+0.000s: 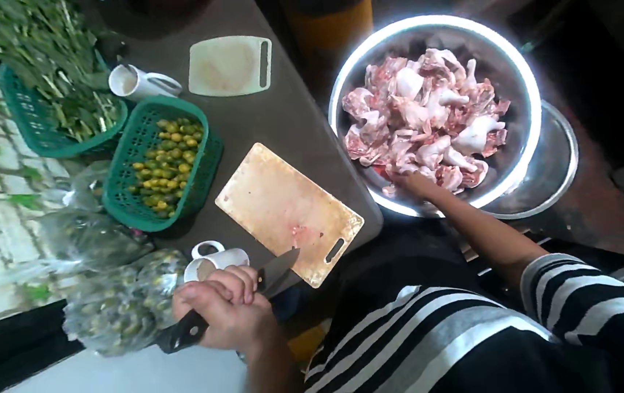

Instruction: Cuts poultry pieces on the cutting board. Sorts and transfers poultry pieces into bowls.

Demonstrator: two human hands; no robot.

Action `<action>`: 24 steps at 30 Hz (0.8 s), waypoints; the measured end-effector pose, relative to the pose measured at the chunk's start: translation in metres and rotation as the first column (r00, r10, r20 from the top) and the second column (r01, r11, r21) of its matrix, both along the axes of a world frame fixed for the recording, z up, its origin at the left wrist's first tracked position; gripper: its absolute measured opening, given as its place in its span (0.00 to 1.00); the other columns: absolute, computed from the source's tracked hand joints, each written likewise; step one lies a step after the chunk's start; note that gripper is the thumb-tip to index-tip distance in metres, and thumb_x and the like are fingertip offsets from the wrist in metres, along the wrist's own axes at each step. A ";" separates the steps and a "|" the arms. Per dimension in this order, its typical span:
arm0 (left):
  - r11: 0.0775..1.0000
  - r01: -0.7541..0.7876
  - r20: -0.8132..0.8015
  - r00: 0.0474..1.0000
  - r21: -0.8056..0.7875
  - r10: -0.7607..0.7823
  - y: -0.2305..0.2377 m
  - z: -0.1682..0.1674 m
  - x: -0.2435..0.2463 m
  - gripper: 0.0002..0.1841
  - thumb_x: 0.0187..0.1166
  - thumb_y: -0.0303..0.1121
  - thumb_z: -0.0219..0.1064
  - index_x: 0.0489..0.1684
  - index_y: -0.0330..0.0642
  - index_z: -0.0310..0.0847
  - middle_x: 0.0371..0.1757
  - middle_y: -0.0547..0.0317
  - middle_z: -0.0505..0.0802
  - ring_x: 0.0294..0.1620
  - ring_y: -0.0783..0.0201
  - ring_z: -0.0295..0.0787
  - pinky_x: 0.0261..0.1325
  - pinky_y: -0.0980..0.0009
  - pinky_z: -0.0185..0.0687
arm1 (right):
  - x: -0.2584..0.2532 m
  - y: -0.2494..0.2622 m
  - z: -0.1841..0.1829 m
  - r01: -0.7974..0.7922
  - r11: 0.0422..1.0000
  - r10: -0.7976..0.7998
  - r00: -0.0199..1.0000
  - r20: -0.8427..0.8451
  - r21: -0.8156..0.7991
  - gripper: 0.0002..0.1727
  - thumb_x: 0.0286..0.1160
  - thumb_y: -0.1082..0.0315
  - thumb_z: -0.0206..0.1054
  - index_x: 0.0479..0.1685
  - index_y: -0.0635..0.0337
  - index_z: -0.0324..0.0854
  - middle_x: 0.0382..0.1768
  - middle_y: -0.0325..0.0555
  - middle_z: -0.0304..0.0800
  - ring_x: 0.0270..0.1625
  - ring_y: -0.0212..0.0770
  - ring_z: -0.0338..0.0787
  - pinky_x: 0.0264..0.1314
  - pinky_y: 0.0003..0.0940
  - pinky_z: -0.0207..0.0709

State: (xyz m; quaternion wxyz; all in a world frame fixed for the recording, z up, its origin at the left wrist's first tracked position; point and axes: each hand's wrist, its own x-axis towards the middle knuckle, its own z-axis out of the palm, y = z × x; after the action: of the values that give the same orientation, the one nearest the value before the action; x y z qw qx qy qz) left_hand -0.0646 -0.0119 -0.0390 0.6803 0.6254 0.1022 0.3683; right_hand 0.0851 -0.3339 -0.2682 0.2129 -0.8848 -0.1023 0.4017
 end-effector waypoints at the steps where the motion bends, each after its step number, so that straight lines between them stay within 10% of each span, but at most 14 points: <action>1: 1.000 -0.012 0.003 1.000 -0.004 0.012 0.001 0.000 -0.002 0.23 0.96 0.37 0.39 0.22 0.52 0.67 0.08 0.74 0.70 0.08 0.73 0.68 0.16 0.77 0.71 | 0.007 -0.001 0.005 0.065 0.997 -0.066 0.998 0.016 0.042 0.29 0.73 0.59 0.76 0.75 0.51 0.81 0.69 0.65 0.84 0.71 0.70 0.82 0.69 0.75 0.73; 6: 0.998 -0.059 -0.019 0.998 0.002 0.059 -0.002 0.002 -0.002 0.24 0.96 0.36 0.35 0.21 0.54 0.65 0.07 0.75 0.68 0.07 0.74 0.67 0.16 0.78 0.70 | 0.047 -0.009 0.011 0.214 0.974 -0.225 0.927 0.299 0.071 0.36 0.69 0.72 0.74 0.83 0.57 0.72 0.81 0.71 0.69 0.78 0.77 0.72 0.71 0.75 0.72; 10: 0.999 -0.016 -0.023 1.000 0.041 0.017 -0.005 0.001 0.002 0.21 0.95 0.37 0.41 0.22 0.55 0.66 0.08 0.76 0.68 0.08 0.75 0.66 0.15 0.79 0.68 | 0.063 -0.006 -0.024 0.085 0.996 -0.075 0.970 0.230 -0.034 0.40 0.70 0.51 0.78 0.85 0.48 0.70 0.89 0.70 0.54 0.74 0.80 0.75 0.67 0.76 0.73; 14: 0.998 0.020 -0.004 1.000 0.065 -0.020 -0.004 0.006 0.006 0.21 0.96 0.38 0.42 0.24 0.53 0.68 0.09 0.75 0.71 0.09 0.75 0.69 0.17 0.79 0.71 | 0.051 0.001 -0.024 0.251 0.962 -0.272 0.919 0.287 0.108 0.37 0.69 0.65 0.77 0.83 0.54 0.73 0.87 0.67 0.61 0.75 0.73 0.78 0.69 0.71 0.77; 17: 0.997 0.010 -0.010 1.000 0.079 -0.009 0.000 0.009 0.007 0.21 0.96 0.39 0.40 0.24 0.54 0.68 0.09 0.76 0.72 0.09 0.75 0.70 0.17 0.79 0.73 | 0.026 -0.021 -0.006 0.639 0.756 -0.630 0.650 0.426 0.143 0.32 0.73 0.68 0.71 0.81 0.60 0.72 0.81 0.74 0.67 0.77 0.75 0.75 0.73 0.73 0.72; 20: 0.997 0.014 -0.051 0.999 0.080 -0.010 0.003 0.006 0.006 0.21 0.96 0.39 0.40 0.24 0.54 0.68 0.09 0.76 0.71 0.09 0.76 0.70 0.17 0.79 0.73 | 0.017 -0.053 -0.013 0.949 0.314 -0.886 0.293 0.359 0.001 0.37 0.77 0.56 0.67 0.85 0.62 0.66 0.84 0.72 0.62 0.85 0.71 0.66 0.82 0.66 0.64; 24: 0.996 0.050 -0.074 0.996 0.074 -0.045 0.003 0.001 0.017 0.21 0.96 0.40 0.44 0.24 0.55 0.69 0.10 0.77 0.72 0.10 0.76 0.70 0.18 0.80 0.73 | 0.030 -0.071 -0.013 0.874 0.398 -0.856 0.463 0.229 -0.279 0.42 0.75 0.55 0.68 0.84 0.74 0.63 0.87 0.74 0.56 0.89 0.69 0.59 0.84 0.65 0.62</action>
State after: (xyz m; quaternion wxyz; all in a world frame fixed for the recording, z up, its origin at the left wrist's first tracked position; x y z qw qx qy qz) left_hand -0.0480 -0.0089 -0.0376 0.6605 0.6660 0.0979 0.3326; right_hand 0.1153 -0.4053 -0.2815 0.2223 -0.8408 0.4405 0.2228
